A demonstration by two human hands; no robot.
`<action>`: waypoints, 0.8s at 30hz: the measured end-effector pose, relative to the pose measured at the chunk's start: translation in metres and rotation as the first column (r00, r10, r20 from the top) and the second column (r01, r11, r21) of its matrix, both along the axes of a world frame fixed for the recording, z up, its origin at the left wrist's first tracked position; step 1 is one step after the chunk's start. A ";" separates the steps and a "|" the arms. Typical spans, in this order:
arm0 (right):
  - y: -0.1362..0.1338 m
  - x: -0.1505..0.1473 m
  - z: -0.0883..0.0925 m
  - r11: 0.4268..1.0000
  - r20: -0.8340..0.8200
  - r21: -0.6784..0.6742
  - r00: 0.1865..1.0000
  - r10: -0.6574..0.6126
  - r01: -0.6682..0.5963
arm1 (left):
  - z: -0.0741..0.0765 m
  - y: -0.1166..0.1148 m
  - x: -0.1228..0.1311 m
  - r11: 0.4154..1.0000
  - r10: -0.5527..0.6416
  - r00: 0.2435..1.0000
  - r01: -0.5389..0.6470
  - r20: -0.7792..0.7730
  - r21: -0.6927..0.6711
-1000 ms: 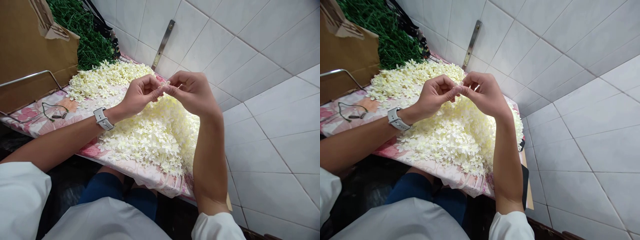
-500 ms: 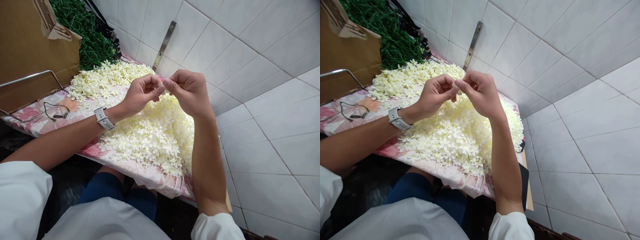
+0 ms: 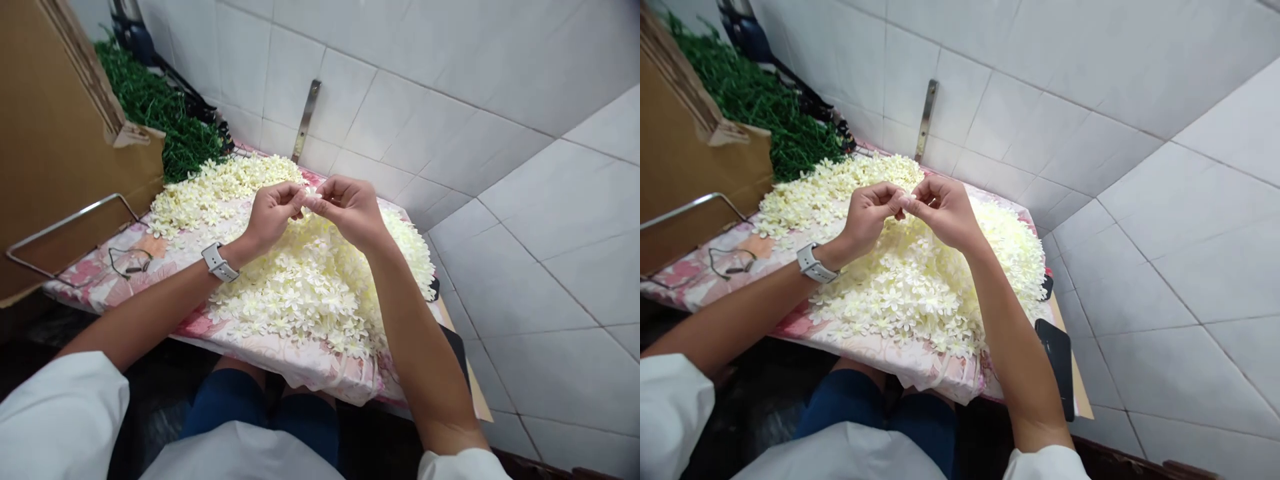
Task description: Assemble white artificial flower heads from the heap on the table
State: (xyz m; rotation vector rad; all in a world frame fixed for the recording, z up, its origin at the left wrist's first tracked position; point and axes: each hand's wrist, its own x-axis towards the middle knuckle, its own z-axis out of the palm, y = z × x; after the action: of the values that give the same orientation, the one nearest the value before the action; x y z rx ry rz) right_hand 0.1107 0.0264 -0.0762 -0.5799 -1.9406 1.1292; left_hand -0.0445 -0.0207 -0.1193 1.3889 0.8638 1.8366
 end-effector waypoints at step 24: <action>0.004 0.090 -0.030 0.935 -0.681 -0.353 0.683 -0.264 0.010 | 0.063 0.059 0.072 0.993 0.114 0.743 -0.061 -0.660 0.103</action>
State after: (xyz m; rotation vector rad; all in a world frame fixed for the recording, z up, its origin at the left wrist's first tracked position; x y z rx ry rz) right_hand 0.2004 0.0308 -0.1057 -0.3530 -1.0108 1.3301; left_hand 0.0275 0.0388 -0.0560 2.1461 1.2307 1.4298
